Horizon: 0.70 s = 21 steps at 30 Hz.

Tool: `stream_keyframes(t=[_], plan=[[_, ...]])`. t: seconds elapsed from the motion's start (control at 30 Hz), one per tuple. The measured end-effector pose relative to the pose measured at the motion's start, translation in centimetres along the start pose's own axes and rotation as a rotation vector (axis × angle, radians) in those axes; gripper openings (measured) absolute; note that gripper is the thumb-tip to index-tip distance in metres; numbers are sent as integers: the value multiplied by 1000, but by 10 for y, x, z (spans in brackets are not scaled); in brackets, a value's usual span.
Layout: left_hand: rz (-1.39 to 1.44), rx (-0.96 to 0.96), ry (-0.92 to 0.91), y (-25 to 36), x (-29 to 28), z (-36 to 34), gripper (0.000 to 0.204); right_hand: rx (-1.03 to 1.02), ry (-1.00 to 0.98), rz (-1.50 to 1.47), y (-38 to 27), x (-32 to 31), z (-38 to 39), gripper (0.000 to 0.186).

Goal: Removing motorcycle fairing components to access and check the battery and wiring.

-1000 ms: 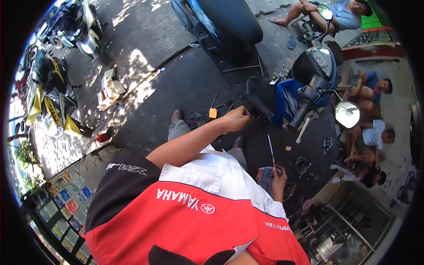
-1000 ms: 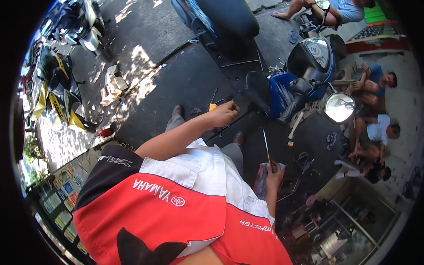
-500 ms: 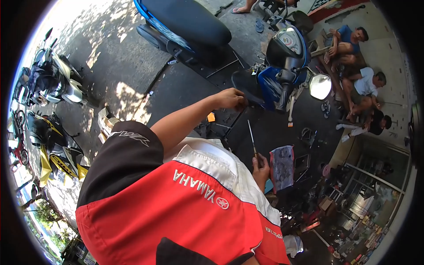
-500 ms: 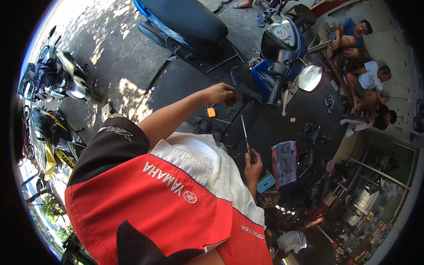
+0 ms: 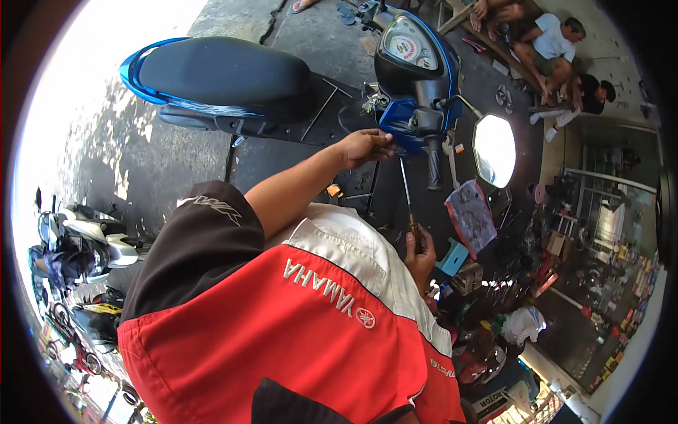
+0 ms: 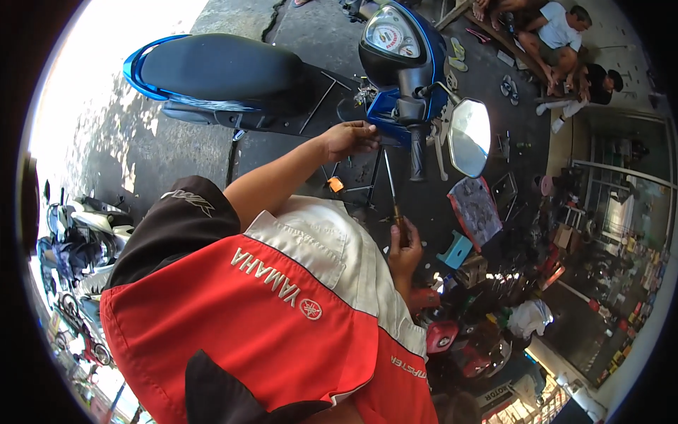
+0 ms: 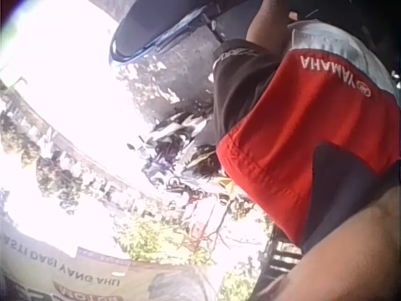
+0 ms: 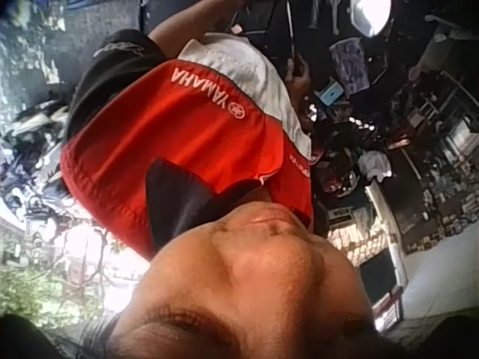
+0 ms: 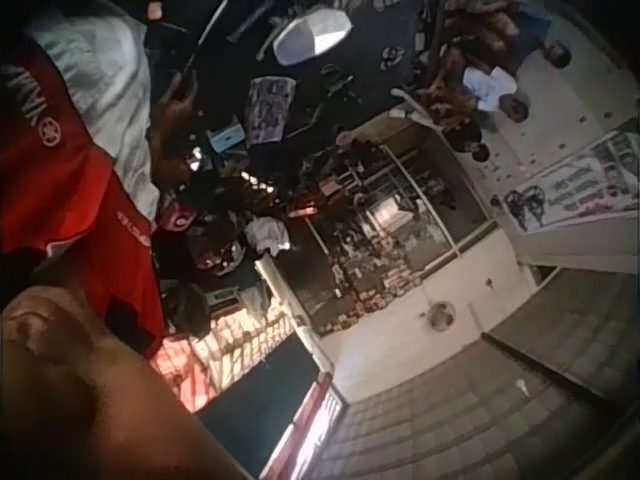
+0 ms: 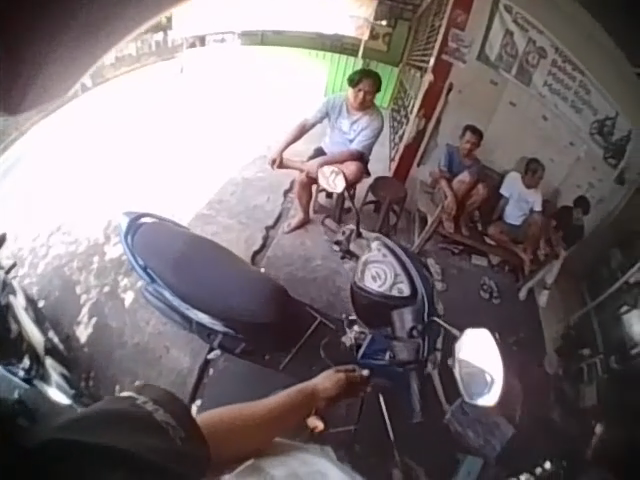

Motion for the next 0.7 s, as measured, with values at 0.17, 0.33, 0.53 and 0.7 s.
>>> stream_keyframes(t=[0.17, 0.33, 0.53, 0.7], plan=[[28, -39, -27, 30, -14, -31, 26, -92, 165, 111, -40, 61, -27, 34], [52, -98, -10, 44, -17, -45, 27, -128, 235, 217, -65, 80, -52, 32], [45, -79, 7, 38, -20, -60, 23, -146, 218, 309, -62, 76, -60, 33], [82, -57, 54, 27, -20, -78, 21, -147, 212, 339, -48, 78, -71, 35]])
Point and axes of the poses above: each hand's wrist, its own z-axis away from the middle knuckle, its own x-axis out of the palm, y = z × x, the point moved 1 cm from there along -z, towards the middle knuckle
